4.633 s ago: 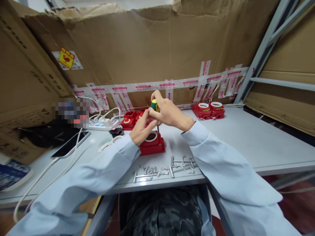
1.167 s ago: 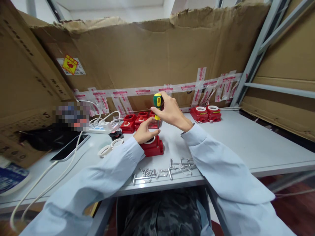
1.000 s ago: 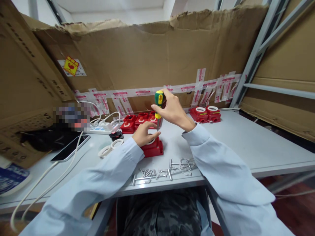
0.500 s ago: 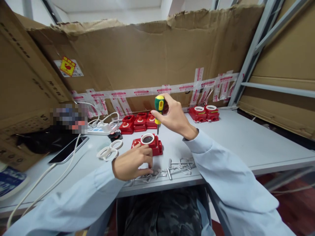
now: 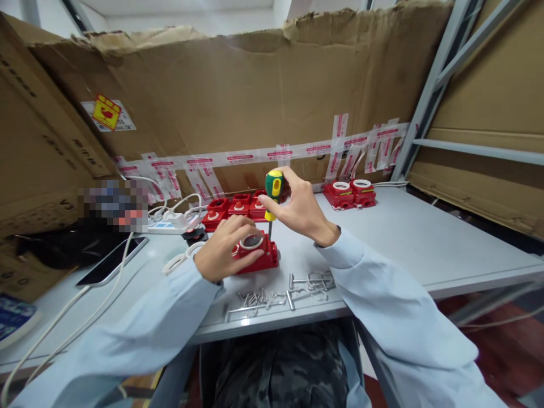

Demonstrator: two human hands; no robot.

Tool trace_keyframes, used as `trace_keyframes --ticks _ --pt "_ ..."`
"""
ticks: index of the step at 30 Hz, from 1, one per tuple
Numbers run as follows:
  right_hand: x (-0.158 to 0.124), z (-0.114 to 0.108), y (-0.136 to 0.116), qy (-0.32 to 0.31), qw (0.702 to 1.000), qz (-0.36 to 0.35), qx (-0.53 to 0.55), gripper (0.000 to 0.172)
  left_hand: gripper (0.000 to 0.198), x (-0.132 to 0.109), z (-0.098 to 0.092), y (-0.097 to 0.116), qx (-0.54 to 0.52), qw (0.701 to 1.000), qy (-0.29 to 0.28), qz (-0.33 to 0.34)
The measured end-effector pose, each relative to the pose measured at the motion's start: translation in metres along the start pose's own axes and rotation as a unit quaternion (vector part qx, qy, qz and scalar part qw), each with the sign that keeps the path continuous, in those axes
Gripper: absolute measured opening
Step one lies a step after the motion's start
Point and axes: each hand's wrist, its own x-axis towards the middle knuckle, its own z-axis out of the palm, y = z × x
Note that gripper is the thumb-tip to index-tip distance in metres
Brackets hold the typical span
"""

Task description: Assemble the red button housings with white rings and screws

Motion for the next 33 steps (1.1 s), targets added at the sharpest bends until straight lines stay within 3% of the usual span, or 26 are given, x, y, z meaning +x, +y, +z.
trace_keyframes --ticks 3,5,8,21,28,33 --pt "-0.003 0.003 0.001 -0.023 1.000 0.013 0.006 0.032 0.053 0.007 0.013 -0.021 -0.043 0.998 -0.028 -0.028" --pt "-0.005 0.004 0.001 -0.036 0.999 0.018 0.007 0.032 0.056 0.007 0.023 -0.032 -0.080 0.994 -0.070 -0.032" --pt "-0.007 0.006 0.000 -0.045 0.999 0.022 0.013 0.032 0.055 0.006 0.032 -0.038 -0.108 0.990 -0.088 -0.019" --pt "-0.010 0.008 -0.005 -0.071 0.997 0.020 0.020 0.027 0.053 0.007 0.033 -0.034 -0.042 0.995 -0.089 -0.020" --pt "-0.015 0.004 -0.019 -0.065 0.995 -0.001 -0.080 0.021 0.059 0.008 0.034 -0.034 -0.066 0.993 -0.096 -0.032" --pt "-0.014 0.011 -0.015 -0.035 0.983 -0.001 -0.178 0.032 0.056 0.008 0.031 -0.031 -0.039 0.990 -0.124 -0.050"
